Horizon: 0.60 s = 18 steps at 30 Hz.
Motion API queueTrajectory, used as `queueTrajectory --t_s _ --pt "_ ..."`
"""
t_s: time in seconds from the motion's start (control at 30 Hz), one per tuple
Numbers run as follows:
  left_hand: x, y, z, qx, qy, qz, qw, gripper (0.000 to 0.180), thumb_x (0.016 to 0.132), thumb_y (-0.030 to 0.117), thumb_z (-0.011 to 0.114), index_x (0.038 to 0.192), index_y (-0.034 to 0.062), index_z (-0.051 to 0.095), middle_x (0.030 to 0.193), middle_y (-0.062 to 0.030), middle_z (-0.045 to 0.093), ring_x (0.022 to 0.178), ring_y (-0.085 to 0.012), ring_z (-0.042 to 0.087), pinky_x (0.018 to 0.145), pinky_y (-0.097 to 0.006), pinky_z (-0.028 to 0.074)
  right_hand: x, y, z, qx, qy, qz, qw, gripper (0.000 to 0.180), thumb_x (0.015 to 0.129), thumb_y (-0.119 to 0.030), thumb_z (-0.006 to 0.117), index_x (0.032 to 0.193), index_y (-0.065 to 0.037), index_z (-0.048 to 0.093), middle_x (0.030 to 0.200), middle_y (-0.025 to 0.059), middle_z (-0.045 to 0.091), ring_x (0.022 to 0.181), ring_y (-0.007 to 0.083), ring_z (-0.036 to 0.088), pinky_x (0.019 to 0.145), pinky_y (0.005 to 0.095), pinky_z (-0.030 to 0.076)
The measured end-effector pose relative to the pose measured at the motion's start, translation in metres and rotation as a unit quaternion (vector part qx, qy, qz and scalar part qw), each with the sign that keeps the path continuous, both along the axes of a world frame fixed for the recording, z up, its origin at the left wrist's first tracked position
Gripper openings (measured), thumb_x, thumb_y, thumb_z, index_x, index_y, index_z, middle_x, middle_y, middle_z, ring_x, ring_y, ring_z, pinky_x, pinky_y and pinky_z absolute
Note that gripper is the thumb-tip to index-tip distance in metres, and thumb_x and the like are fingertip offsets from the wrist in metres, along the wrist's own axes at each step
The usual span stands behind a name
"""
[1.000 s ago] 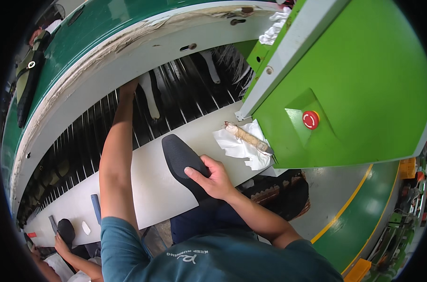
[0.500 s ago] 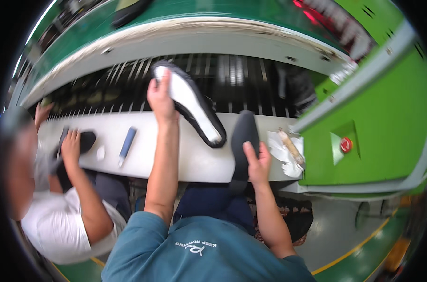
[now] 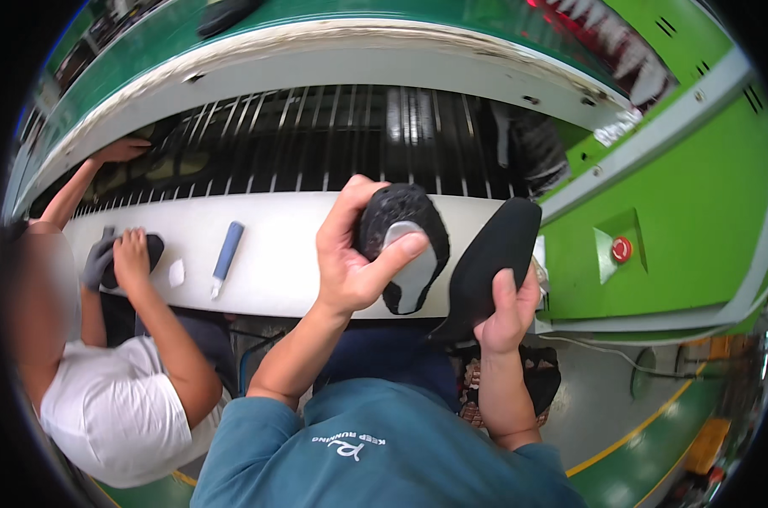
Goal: The person assembles sandals by attaching black soles to green uppers on a factory assembly line. They use a wooden stick to apply adhesive to the sole and press the parts together, then place the finished product on a conveyor belt.
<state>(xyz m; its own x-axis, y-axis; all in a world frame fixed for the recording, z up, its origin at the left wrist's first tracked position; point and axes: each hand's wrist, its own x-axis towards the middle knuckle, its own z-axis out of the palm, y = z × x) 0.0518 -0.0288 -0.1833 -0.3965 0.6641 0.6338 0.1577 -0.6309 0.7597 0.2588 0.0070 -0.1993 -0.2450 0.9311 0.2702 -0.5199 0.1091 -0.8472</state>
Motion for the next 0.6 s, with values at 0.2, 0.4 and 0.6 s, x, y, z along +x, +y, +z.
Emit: queueTrajectory --t_s 0.2,0.4,0.6 --pt "0.010 0.001 0.011 -0.003 -0.009 -0.076 0.997 0.037 0.089 0.005 0.079 0.121 -0.0042 0.065 0.116 -0.0186 0.075 0.103 -0.0219 0.071 0.095 -0.035 0.056 0.007 -0.028 0.012 0.089 -0.059 0.036 0.994 0.039 0.097 -0.014 0.079 0.127 0.007 0.067 0.107 0.0100 0.075 0.092 0.0120 0.068 0.083 0.0279 0.055" --pt "0.016 -0.009 0.026 -0.033 -0.049 -0.136 0.989 0.037 0.100 0.016 0.066 0.128 -0.0070 0.064 0.115 -0.0226 0.076 0.108 -0.0275 0.075 0.097 -0.040 0.060 0.000 -0.033 0.006 0.091 -0.072 0.093 0.989 0.034 0.097 -0.013 0.080 0.119 0.009 0.068 0.097 0.0078 0.075 0.080 0.0101 0.065 0.071 0.0257 0.052" --pt "0.023 -0.011 0.030 -0.075 -0.045 -0.103 0.991 0.051 0.107 0.037 0.054 0.125 -0.0107 0.063 0.109 -0.0276 0.074 0.101 -0.0345 0.075 0.091 -0.047 0.062 -0.001 -0.031 0.009 0.088 -0.079 0.099 0.988 0.030 0.097 -0.015 0.080 0.112 0.008 0.069 0.087 0.0055 0.070 0.073 0.0100 0.061 0.065 0.0256 0.048"
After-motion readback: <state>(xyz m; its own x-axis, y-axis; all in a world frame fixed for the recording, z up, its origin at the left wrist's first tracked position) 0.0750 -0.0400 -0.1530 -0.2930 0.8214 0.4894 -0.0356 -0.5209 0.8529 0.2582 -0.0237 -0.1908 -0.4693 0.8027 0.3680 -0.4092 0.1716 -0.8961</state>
